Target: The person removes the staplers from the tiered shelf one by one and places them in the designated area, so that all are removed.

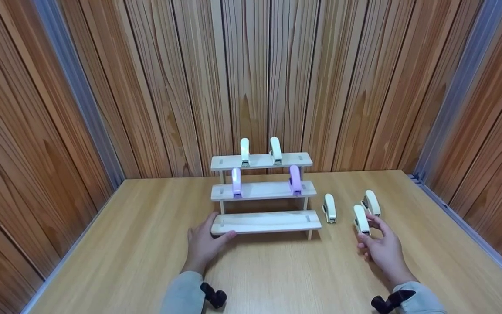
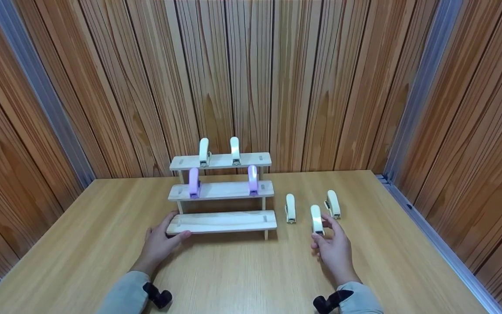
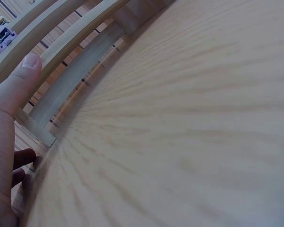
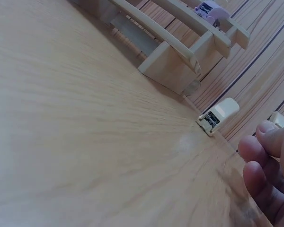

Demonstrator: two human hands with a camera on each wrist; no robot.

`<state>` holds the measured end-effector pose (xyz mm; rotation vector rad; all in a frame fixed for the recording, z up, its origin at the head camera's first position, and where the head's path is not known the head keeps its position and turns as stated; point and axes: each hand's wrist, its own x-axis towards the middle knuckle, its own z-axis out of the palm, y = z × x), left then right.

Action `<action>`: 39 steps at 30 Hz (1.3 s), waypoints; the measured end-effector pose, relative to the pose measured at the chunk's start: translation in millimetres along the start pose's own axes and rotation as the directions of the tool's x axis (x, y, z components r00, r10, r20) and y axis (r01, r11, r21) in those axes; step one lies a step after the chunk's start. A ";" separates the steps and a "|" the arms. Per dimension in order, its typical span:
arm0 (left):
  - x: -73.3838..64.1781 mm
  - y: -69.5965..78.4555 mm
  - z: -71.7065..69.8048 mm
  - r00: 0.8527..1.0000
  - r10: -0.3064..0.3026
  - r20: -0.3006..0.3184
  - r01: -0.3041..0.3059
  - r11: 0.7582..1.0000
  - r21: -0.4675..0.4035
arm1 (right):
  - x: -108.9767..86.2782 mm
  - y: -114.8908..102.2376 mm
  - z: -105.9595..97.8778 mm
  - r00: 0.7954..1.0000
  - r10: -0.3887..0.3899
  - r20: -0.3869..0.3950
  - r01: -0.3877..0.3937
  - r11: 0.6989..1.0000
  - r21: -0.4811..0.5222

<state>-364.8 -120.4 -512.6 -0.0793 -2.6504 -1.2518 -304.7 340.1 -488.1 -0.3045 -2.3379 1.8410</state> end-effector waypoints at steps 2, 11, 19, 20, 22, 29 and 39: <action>-0.1 0.4 0.1 1.000 0.002 0.001 -0.002 1.000 -0.003 | 0.3 2.1 -0.7 1.000 -0.006 0.004 0.006 1.000 0.000; 1.0 -1.5 2.0 1.000 -0.011 0.005 0.011 1.000 0.001 | 4.6 8.7 -1.6 0.999 -0.032 0.005 0.032 0.997 -0.069; 0.9 -1.4 1.7 1.000 0.009 -0.014 -0.008 1.000 0.013 | 9.9 12.9 -2.9 0.993 -0.120 -0.005 0.115 0.961 -0.250; 1.0 -1.4 1.6 1.000 0.013 -0.016 -0.013 1.000 0.016 | 10.5 13.2 -3.2 0.991 -0.135 -0.009 0.127 0.951 -0.283; 1.2 -1.3 1.5 1.000 0.015 -0.018 -0.015 1.000 0.016 | 11.0 12.8 -4.2 0.989 -0.150 -0.011 0.137 0.928 -0.348; 1.5 -0.3 2.0 1.000 0.002 -0.013 -0.002 1.000 0.016 | 10.5 10.5 -7.1 0.993 -0.113 0.022 0.112 0.903 -0.414; -1.0 -0.3 1.5 1.000 -0.014 -0.004 0.014 1.000 0.005 | 11.9 11.9 -7.7 0.991 -0.132 0.034 0.133 0.888 -0.441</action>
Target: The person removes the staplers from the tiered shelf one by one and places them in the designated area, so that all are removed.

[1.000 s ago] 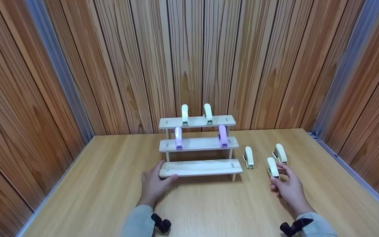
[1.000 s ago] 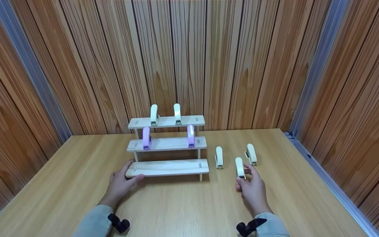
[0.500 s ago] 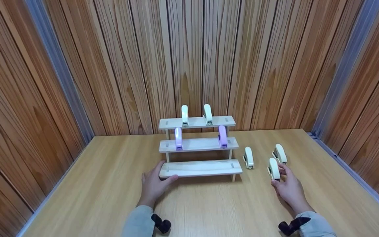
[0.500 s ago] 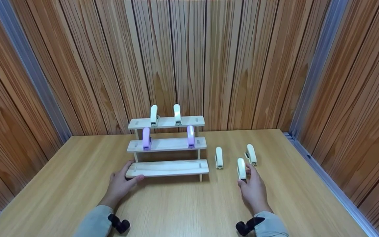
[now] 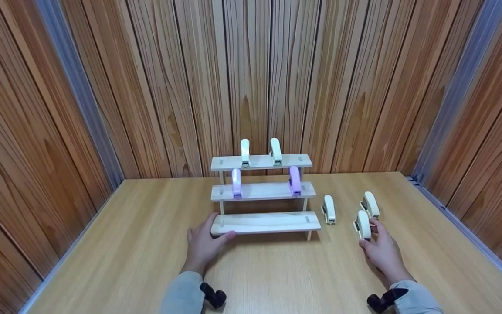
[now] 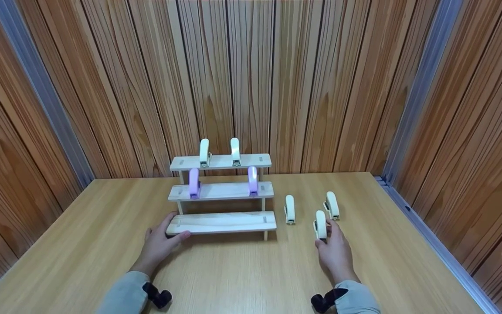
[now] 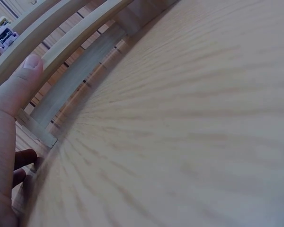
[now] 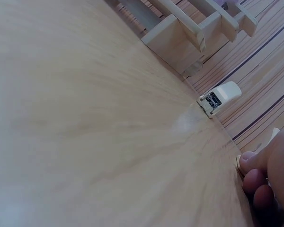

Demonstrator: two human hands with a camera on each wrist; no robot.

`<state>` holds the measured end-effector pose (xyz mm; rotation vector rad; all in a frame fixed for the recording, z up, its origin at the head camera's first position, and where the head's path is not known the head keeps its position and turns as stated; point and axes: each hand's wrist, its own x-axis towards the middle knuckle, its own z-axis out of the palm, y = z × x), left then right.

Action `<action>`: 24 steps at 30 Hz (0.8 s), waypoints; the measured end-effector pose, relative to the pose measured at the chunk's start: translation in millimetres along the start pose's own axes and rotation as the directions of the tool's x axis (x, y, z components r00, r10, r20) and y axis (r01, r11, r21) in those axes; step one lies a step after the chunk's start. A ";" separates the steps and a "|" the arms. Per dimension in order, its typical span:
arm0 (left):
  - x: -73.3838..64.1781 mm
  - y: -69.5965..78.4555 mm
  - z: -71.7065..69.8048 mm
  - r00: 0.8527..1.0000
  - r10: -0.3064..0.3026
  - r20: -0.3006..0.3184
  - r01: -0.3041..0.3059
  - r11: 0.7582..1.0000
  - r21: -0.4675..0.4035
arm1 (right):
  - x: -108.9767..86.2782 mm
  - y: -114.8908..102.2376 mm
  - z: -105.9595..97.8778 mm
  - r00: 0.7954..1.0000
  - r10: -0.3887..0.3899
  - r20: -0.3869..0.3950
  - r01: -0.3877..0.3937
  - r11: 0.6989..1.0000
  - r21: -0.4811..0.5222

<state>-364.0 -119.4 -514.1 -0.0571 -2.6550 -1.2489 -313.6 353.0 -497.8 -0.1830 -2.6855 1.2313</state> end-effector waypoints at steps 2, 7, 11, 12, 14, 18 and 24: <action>0.2 -0.1 0.1 1.000 -0.002 -0.001 0.002 1.000 0.000 | -0.2 0.8 0.3 1.000 -0.001 0.000 0.001 1.000 0.000; 0.0 0.4 0.0 1.000 0.010 -0.004 -0.010 1.000 0.007 | -1.3 0.7 1.2 1.000 -0.013 -0.011 0.013 1.000 0.000; 0.1 0.3 -0.4 1.000 0.023 -0.006 -0.023 1.000 0.008 | -2.4 0.1 2.8 0.999 -0.032 -0.028 0.032 0.999 0.003; 0.4 0.4 -0.6 1.000 0.025 -0.006 -0.025 1.000 0.007 | -2.3 -0.1 2.8 0.999 -0.034 -0.029 0.034 0.999 0.003; 0.8 0.4 -0.5 1.000 0.014 0.002 -0.014 1.000 0.002 | -2.2 -0.5 2.5 0.999 -0.025 -0.022 0.025 1.000 0.004; 2.0 0.8 -0.7 1.000 0.003 0.002 -0.003 1.000 -0.001 | -0.6 -2.1 1.3 1.000 0.018 0.005 -0.018 0.999 0.035; 1.7 0.6 -0.2 1.000 -0.001 0.003 0.001 1.000 0.000 | -0.2 -1.8 0.5 0.998 0.051 0.033 -0.053 0.997 0.061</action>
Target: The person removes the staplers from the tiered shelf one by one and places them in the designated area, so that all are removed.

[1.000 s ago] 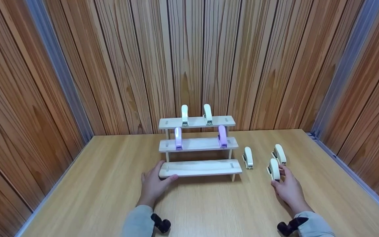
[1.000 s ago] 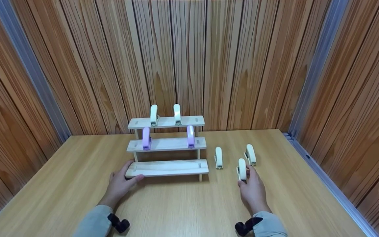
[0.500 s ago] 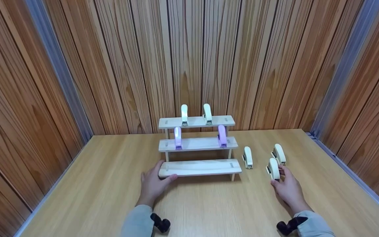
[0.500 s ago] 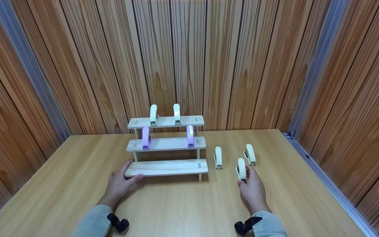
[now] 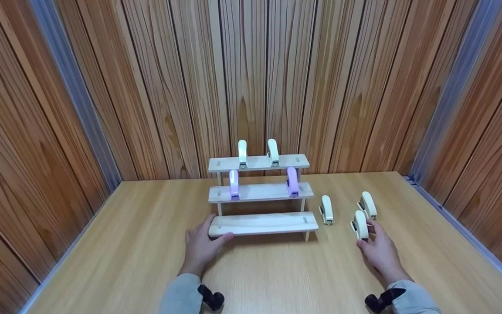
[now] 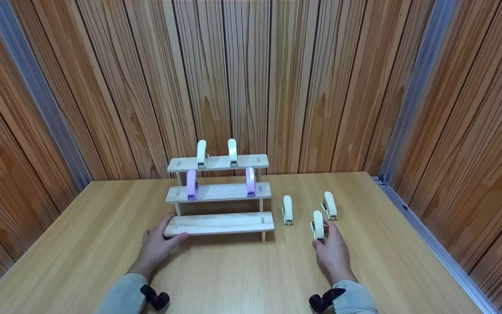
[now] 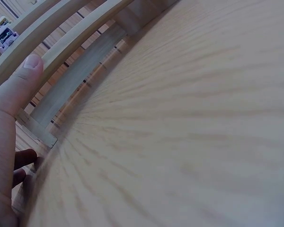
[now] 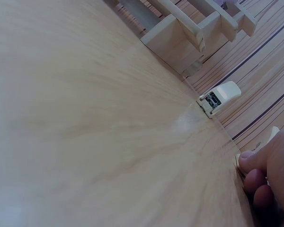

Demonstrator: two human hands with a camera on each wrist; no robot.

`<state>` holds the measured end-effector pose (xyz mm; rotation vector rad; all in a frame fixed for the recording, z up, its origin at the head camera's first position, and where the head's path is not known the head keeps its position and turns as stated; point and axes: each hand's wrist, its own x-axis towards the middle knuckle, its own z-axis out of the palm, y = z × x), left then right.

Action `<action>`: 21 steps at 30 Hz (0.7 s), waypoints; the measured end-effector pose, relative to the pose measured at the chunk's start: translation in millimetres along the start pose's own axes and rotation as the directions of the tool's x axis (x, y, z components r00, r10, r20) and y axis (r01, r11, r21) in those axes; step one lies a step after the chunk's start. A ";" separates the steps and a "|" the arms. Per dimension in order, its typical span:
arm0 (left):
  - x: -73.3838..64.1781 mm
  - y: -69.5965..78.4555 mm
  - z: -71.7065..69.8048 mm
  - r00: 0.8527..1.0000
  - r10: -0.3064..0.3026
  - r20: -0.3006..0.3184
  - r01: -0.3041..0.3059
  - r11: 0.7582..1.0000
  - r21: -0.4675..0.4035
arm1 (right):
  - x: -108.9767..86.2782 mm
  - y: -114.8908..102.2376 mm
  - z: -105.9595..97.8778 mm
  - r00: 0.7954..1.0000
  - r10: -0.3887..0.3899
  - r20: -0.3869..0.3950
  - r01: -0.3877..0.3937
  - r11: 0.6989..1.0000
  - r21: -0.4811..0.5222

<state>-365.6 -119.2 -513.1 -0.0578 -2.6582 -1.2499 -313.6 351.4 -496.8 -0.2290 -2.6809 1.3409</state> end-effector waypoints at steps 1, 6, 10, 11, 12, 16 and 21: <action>-0.3 -0.3 0.1 1.000 0.001 0.000 -0.001 1.000 0.001 | -0.3 0.7 0.3 1.000 -0.002 0.000 0.002 1.000 0.000; -0.5 -0.9 -0.1 1.000 0.006 0.000 -0.006 1.000 -0.001 | -0.7 1.8 0.3 1.000 -0.020 -0.002 0.020 1.000 0.004; 0.4 -0.5 -0.7 1.000 0.004 0.002 -0.004 1.000 0.000 | -0.9 1.1 -0.4 1.000 -0.031 -0.001 0.031 0.999 -0.011; 0.6 -0.6 -0.8 1.000 0.004 0.001 -0.004 1.000 0.002 | -0.9 1.0 -0.1 0.999 -0.038 -0.005 0.038 0.999 -0.018; 1.1 -0.7 -0.9 1.000 0.008 -0.002 -0.008 1.000 0.007 | -0.7 1.1 0.2 0.999 -0.052 -0.014 0.051 0.998 -0.028; 2.4 -0.6 -0.9 1.000 0.024 -0.015 -0.024 0.999 0.029 | -0.3 2.7 2.7 0.994 -0.096 -0.055 0.093 0.994 -0.058; 0.6 -1.0 0.8 1.000 0.012 -0.008 -0.012 0.999 0.032 | -0.9 3.3 3.9 0.994 -0.090 -0.057 0.087 0.994 -0.059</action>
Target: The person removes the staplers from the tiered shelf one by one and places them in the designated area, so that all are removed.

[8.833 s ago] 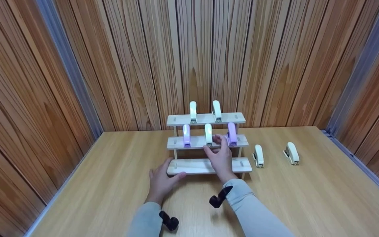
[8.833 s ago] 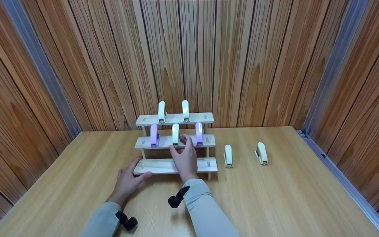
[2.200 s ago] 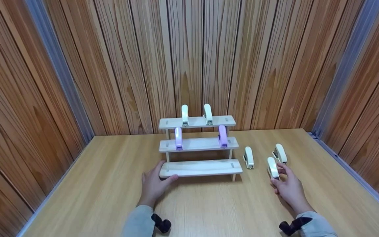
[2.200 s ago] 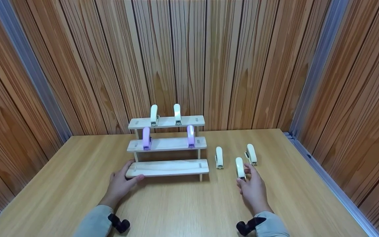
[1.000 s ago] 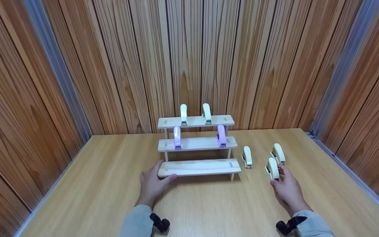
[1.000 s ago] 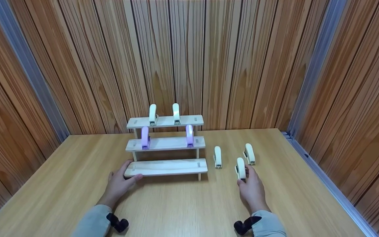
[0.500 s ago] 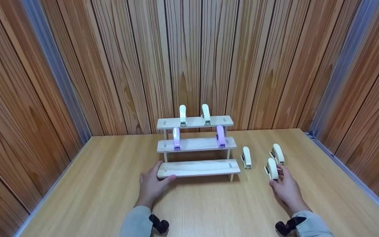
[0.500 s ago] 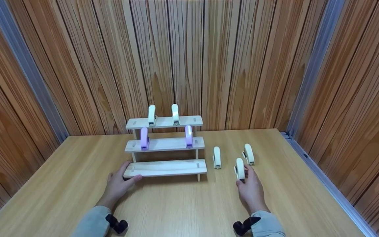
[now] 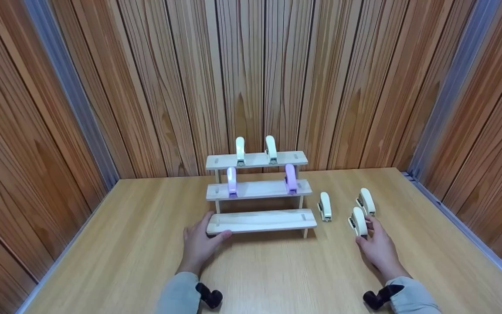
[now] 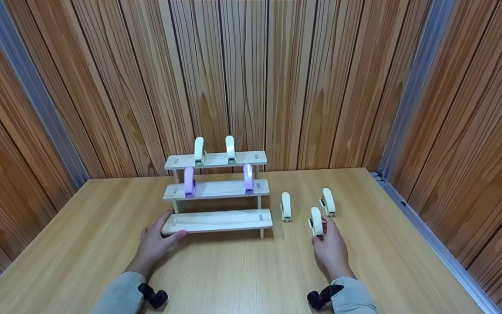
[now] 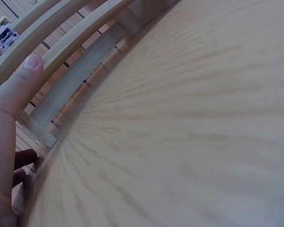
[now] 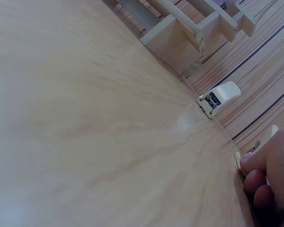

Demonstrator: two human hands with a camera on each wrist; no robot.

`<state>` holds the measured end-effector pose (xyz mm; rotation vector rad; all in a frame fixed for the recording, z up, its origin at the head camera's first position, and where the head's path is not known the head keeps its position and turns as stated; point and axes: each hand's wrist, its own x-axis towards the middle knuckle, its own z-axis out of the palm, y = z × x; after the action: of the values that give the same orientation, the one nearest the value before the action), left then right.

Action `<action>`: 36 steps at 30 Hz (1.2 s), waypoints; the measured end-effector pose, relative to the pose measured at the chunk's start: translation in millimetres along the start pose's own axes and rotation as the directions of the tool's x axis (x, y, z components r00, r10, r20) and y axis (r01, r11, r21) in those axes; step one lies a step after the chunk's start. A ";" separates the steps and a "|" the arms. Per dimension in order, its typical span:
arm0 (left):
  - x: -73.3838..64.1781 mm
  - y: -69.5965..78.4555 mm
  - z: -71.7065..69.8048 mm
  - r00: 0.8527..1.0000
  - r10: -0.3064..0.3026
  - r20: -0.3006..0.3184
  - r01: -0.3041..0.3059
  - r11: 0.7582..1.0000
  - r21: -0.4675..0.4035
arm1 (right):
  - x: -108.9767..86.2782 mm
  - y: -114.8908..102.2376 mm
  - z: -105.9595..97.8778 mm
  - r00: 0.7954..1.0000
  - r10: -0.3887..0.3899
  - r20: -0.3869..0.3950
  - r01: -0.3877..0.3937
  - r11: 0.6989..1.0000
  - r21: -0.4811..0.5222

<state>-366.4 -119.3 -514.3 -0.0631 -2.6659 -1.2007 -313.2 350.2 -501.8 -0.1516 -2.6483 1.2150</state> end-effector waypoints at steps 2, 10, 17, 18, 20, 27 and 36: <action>-0.7 -0.8 0.0 1.000 -0.010 0.004 0.010 1.000 -0.008 | 0.4 -0.8 -0.2 1.000 0.011 0.015 -0.011 1.000 0.004; -1.0 -1.4 -0.5 1.000 -0.017 0.013 0.017 1.000 -0.022 | 1.7 -0.5 -0.4 0.998 0.044 0.044 -0.045 0.999 0.016; -0.5 0.3 -0.5 1.000 -0.014 0.013 0.015 1.000 -0.019 | 1.2 -2.5 -3.9 0.994 0.081 0.070 -0.088 0.990 0.107; -0.5 0.3 -0.1 1.000 -0.016 0.014 0.016 1.000 -0.020 | 1.0 -1.8 -4.6 0.993 0.092 0.071 -0.102 0.983 0.152; -0.6 0.3 0.4 1.000 -0.017 0.015 0.018 1.000 -0.020 | 0.5 0.6 -6.5 0.992 0.113 0.055 -0.123 0.959 0.254; 0.7 -0.9 -1.7 1.000 0.017 -0.006 -0.017 1.000 -0.013 | 15.0 12.9 -12.9 0.971 0.209 -0.118 -0.134 0.880 0.456; -2.1 0.3 -0.6 1.000 -0.002 0.012 0.002 1.000 -0.029 | 46.2 26.1 -22.2 0.979 0.194 -0.061 -0.160 0.920 0.358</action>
<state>-364.2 -119.5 -514.1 -0.0727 -2.6598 -1.2435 -352.6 392.1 -500.2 -0.3843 -2.3281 1.6724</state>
